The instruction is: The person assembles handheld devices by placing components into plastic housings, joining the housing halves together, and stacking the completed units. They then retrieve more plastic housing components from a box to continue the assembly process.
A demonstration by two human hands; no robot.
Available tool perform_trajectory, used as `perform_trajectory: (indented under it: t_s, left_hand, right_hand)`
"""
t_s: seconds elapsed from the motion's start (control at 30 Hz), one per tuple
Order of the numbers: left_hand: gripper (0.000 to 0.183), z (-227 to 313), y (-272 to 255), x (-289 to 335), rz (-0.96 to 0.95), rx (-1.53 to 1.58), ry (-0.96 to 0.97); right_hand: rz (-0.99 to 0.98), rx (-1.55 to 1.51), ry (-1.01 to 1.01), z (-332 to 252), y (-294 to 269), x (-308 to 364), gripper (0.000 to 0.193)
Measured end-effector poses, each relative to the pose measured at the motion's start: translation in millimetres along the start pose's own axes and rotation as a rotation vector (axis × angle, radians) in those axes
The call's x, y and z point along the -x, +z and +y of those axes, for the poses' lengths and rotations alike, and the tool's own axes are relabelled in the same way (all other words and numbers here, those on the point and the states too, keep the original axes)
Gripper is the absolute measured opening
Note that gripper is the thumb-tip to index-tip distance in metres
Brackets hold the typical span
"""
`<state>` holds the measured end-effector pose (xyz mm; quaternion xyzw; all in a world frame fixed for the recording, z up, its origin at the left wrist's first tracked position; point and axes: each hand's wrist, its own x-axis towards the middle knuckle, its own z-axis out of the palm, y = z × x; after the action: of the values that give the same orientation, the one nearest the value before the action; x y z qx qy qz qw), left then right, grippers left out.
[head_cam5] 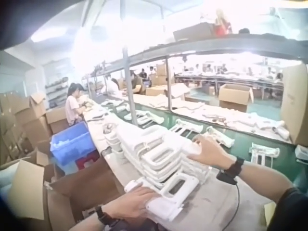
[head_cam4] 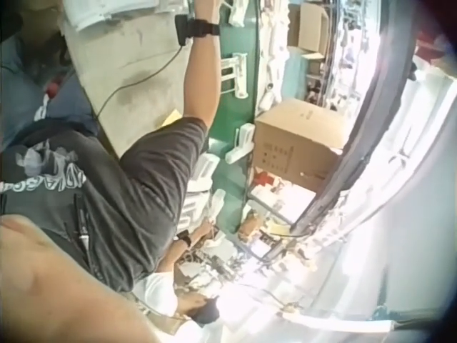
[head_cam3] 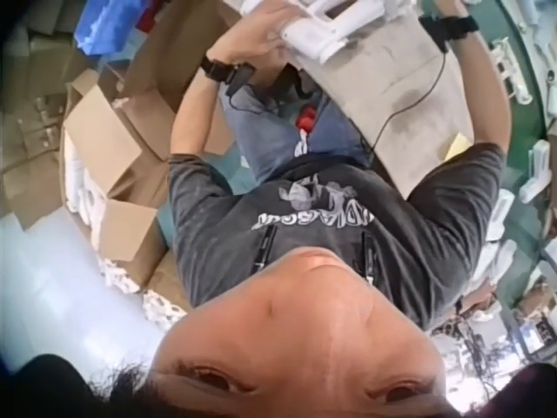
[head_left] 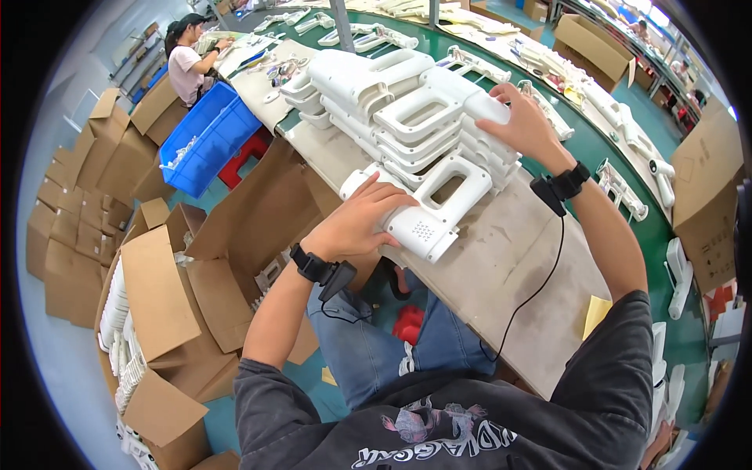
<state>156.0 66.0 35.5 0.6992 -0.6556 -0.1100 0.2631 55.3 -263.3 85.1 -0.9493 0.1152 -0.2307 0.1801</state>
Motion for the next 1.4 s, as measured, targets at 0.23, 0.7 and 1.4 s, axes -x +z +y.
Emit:
perform_trajectory:
  t_s: [0.23,0.7,1.4]
  left_hand:
    - [0.073,-20,-2,-9,0.0,-0.033,-0.032]
    - [0.074,-15,8,1,0.154,-0.132,-0.094]
    - [0.035,-313,195,519,0.482,0.17,-1.686]
  right_hand:
    - [-0.021,0.018,-0.004,-6,4,4,0.064]
    - [0.171,0.032,-0.216,-22,-17,14,0.052]
    - [-1.383,-0.748,0.588,-333,579,19,0.019]
